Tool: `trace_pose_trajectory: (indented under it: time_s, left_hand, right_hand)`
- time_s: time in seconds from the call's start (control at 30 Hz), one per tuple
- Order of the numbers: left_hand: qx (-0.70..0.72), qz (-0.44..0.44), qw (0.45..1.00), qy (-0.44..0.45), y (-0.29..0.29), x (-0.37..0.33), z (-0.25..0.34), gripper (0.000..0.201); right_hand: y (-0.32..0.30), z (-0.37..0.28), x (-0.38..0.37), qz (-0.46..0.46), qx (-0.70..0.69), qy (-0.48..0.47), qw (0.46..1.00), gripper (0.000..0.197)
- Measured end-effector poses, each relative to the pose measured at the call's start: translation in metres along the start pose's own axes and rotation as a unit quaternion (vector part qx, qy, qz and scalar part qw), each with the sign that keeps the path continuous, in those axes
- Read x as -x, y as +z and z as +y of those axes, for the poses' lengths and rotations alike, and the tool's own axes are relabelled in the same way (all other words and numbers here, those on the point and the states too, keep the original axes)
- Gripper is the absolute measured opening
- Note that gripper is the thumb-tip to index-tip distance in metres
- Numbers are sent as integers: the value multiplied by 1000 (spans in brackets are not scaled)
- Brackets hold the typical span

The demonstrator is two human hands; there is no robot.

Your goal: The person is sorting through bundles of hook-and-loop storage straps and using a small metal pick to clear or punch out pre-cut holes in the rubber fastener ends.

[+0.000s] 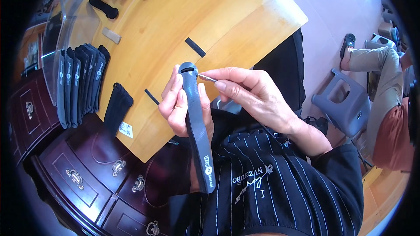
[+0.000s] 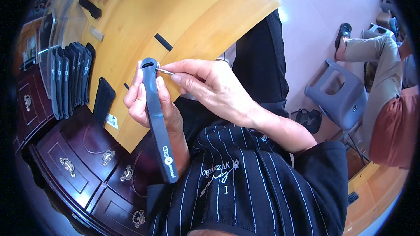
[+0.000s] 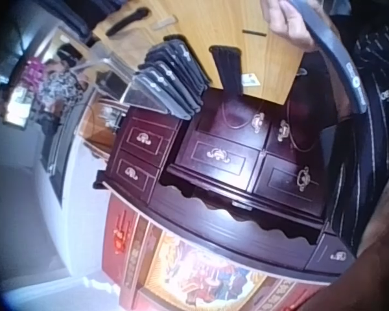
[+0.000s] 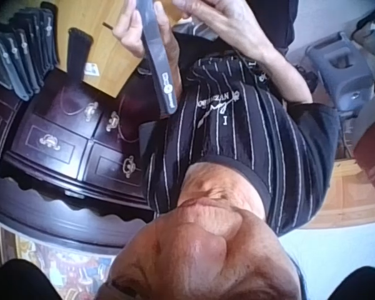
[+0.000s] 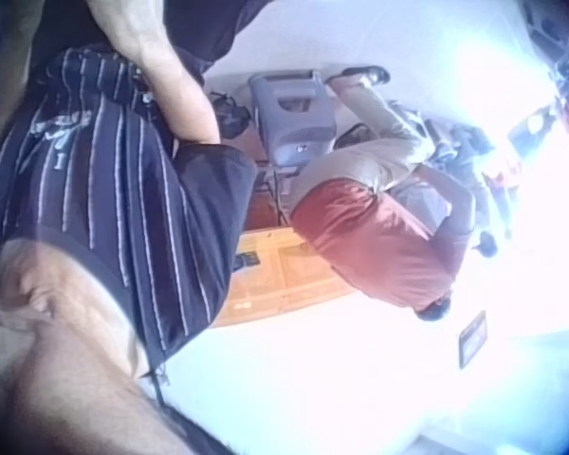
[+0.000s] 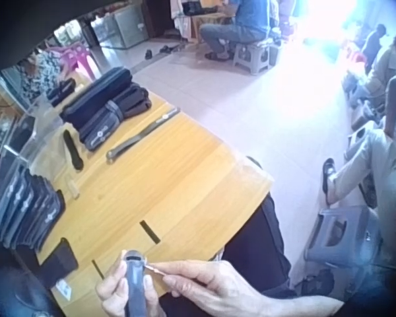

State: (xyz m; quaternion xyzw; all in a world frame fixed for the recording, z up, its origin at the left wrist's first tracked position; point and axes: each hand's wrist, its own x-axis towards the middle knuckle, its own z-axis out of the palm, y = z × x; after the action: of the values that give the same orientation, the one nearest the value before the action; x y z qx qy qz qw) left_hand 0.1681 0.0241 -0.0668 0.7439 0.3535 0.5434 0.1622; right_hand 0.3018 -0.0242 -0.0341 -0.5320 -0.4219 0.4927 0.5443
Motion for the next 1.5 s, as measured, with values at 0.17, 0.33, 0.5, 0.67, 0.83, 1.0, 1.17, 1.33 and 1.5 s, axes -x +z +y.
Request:
trace_pose_trajectory:
  time_s: [0.17,0.33,0.5,0.67,0.83,1.0,1.17,1.33,1.5]
  left_hand:
    - [-42,9,998,43,3,1,-3,36]
    - [-35,45,998,36,7,0,-3,35]
    - [-56,-20,994,87,6,2,-7,36]
    - [2,14,999,38,4,1,-6,35]
    - [247,6,950,-191,-4,6,-5,33]
    - [390,-11,875,-287,-14,-2,-1,32]
    - [455,-108,825,-317,-20,-16,-13,32]
    - [573,-145,724,-355,-7,-27,4,38]
    - [562,-122,697,-428,19,-24,36,52]
  right_hand:
    - [2,-11,0,27,268,-84,959,27]
    - [7,-3,-2,13,-11,40,999,28]
    - [3,-1,-7,52,281,-95,953,27]
    - [0,-3,-14,28,223,-92,970,25]
    - [-22,-6,-26,-27,206,-86,974,25]
    - [-43,-19,-29,-95,190,-84,974,26]
    - [-62,-31,-26,-169,260,-113,944,26]
    - [-63,-49,-6,-130,149,-11,980,18]
    - [-55,-48,3,-60,224,-119,965,17]
